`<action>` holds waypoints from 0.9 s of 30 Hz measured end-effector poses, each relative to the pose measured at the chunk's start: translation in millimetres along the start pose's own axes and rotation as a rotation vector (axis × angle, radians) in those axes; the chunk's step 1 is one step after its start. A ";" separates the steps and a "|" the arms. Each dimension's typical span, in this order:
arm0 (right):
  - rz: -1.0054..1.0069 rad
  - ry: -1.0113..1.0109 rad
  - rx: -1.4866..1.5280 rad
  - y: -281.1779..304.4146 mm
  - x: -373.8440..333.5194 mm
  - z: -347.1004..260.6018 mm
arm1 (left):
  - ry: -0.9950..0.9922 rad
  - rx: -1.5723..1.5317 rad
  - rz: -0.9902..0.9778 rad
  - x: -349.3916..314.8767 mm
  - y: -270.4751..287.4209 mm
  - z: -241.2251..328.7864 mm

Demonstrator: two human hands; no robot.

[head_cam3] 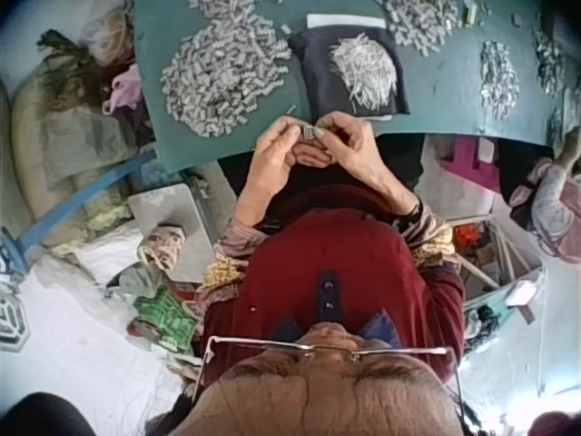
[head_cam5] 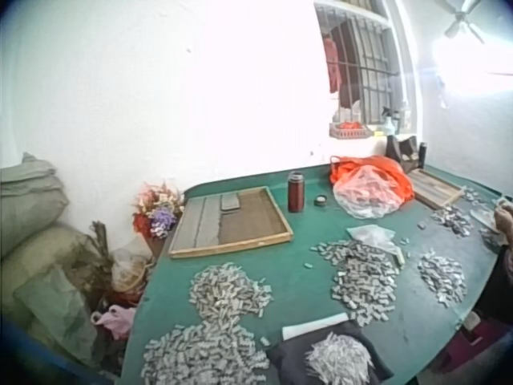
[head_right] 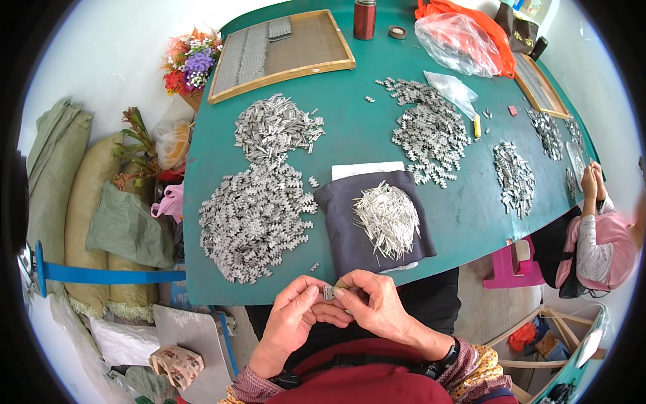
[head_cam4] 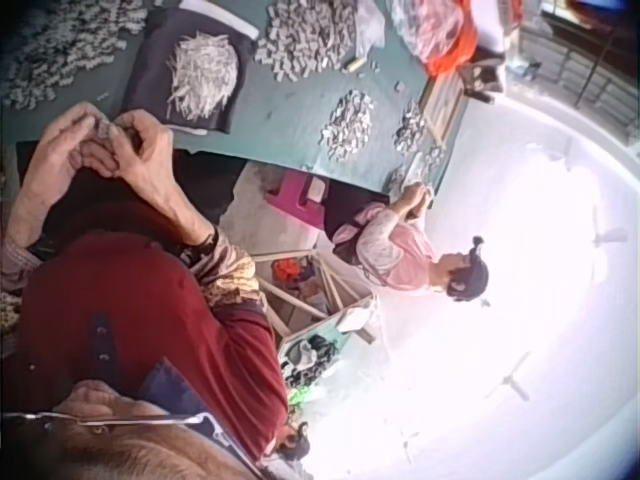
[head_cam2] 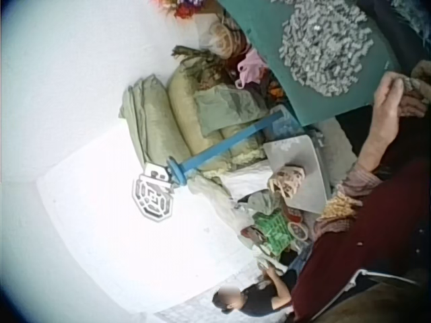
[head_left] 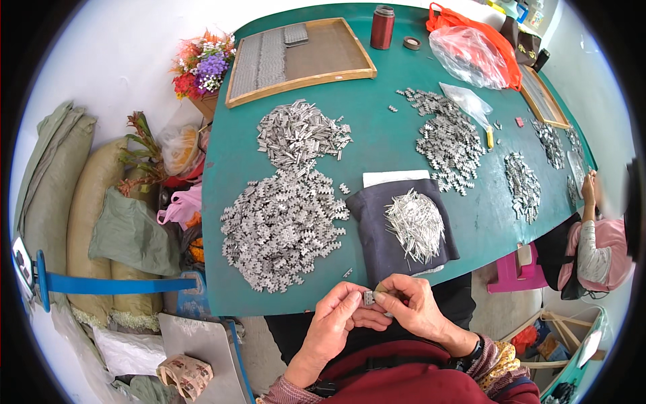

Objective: Sorting and inspecting small metal components at a workshop table.

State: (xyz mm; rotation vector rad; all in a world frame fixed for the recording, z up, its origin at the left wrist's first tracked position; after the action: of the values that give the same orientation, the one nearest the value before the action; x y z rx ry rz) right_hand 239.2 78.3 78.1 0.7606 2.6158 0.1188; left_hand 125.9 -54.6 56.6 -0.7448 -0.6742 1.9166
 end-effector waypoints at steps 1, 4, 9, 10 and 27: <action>-0.001 0.001 -0.001 -0.6 -0.2 0.2 | 0.001 -0.007 -0.003 -0.6 0.1 0.2; -0.005 0.006 -0.003 -2.4 -0.6 1.8 | 0.000 -0.038 -0.018 -2.2 2.0 -0.5; -0.016 -0.016 0.013 -3.2 -1.6 2.5 | -0.010 -0.032 -0.011 -4.3 2.5 -1.5; -0.016 -0.015 0.013 -2.9 -1.6 2.4 | -0.006 -0.014 -0.012 -4.0 2.1 -1.3; -0.088 0.002 0.066 -0.9 -4.7 16.6 | 0.004 0.225 0.076 1.0 4.8 -12.0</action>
State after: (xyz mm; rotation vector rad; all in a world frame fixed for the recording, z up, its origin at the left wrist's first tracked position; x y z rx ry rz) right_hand 249.2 74.5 64.4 0.6667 2.6614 0.0072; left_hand 131.6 -53.9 45.0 -0.6397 -0.4228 2.0196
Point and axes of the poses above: each hand's wrist, its own x-axis towards the middle knuckle, its own y-axis out of the back of the hand, z = x × y, the point moved 2 cm from there along x, towards the middle knuckle, and after that the axes turned 10 degrees about -y, right-handed, at the moved point
